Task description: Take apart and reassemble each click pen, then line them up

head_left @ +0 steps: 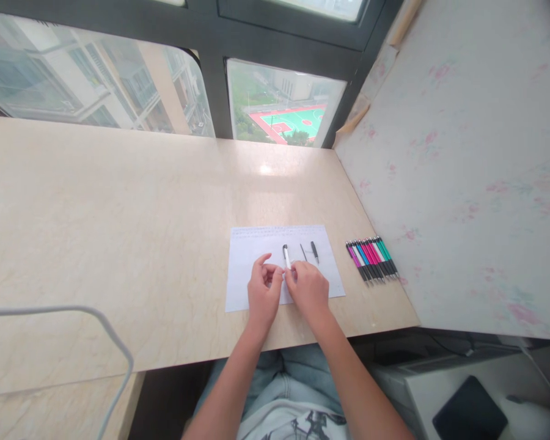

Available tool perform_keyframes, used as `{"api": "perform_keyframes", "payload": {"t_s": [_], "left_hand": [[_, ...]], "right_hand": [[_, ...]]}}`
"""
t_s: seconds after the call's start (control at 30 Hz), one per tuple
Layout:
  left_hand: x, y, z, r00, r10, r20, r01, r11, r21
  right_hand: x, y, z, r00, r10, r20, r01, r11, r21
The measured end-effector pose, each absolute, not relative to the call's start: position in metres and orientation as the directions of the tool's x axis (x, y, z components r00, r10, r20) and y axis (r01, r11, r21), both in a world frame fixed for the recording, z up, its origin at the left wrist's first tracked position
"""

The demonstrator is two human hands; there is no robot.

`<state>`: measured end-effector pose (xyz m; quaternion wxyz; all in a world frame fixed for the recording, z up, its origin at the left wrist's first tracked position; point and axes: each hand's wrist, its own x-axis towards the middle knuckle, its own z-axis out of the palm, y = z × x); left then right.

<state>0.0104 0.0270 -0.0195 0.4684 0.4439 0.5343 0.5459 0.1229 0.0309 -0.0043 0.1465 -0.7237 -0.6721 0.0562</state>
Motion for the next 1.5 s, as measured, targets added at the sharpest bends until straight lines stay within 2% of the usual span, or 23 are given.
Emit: {"api": "perform_keyframes", "payload": {"t_s": [0.13,0.27,0.4,0.5,0.63,0.73,0.93,1.5], "left_hand": [[0.010,0.028,-0.021,-0.156,0.988,-0.014,-0.036,0.008,0.999],[0.008,0.025,-0.016,-0.140,0.990,0.011,-0.011,-0.012,1.000],[-0.001,0.010,-0.006,-0.198,0.977,0.084,0.046,-0.077,0.996],[-0.009,-0.007,-0.003,-0.078,0.992,0.096,0.153,-0.083,0.985],[-0.009,-0.026,-0.006,0.143,0.989,0.047,0.308,-0.089,0.947],[-0.002,-0.029,-0.008,0.293,0.956,0.003,0.409,-0.129,0.903],[0.006,-0.027,-0.010,0.267,0.964,0.002,0.573,-0.160,0.804],[0.004,-0.029,-0.012,0.261,0.964,0.057,0.583,-0.204,0.787]], "right_hand": [[0.126,0.030,-0.003,0.091,0.987,0.133,0.952,-0.047,-0.302],[0.136,0.015,-0.006,0.089,0.980,0.176,0.899,-0.003,-0.439],[0.151,-0.010,-0.014,0.077,0.967,0.243,0.816,0.079,-0.573],[0.158,-0.027,-0.021,-0.027,0.963,0.268,0.741,0.199,-0.642],[0.156,-0.035,-0.029,-0.211,0.943,0.259,0.705,0.330,-0.627],[0.153,-0.034,-0.032,-0.225,0.944,0.241,0.733,0.327,-0.597],[0.155,-0.033,-0.038,-0.154,0.955,0.253,0.742,0.281,-0.609],[0.153,-0.034,-0.036,-0.145,0.937,0.318,0.751,0.314,-0.581]]}}
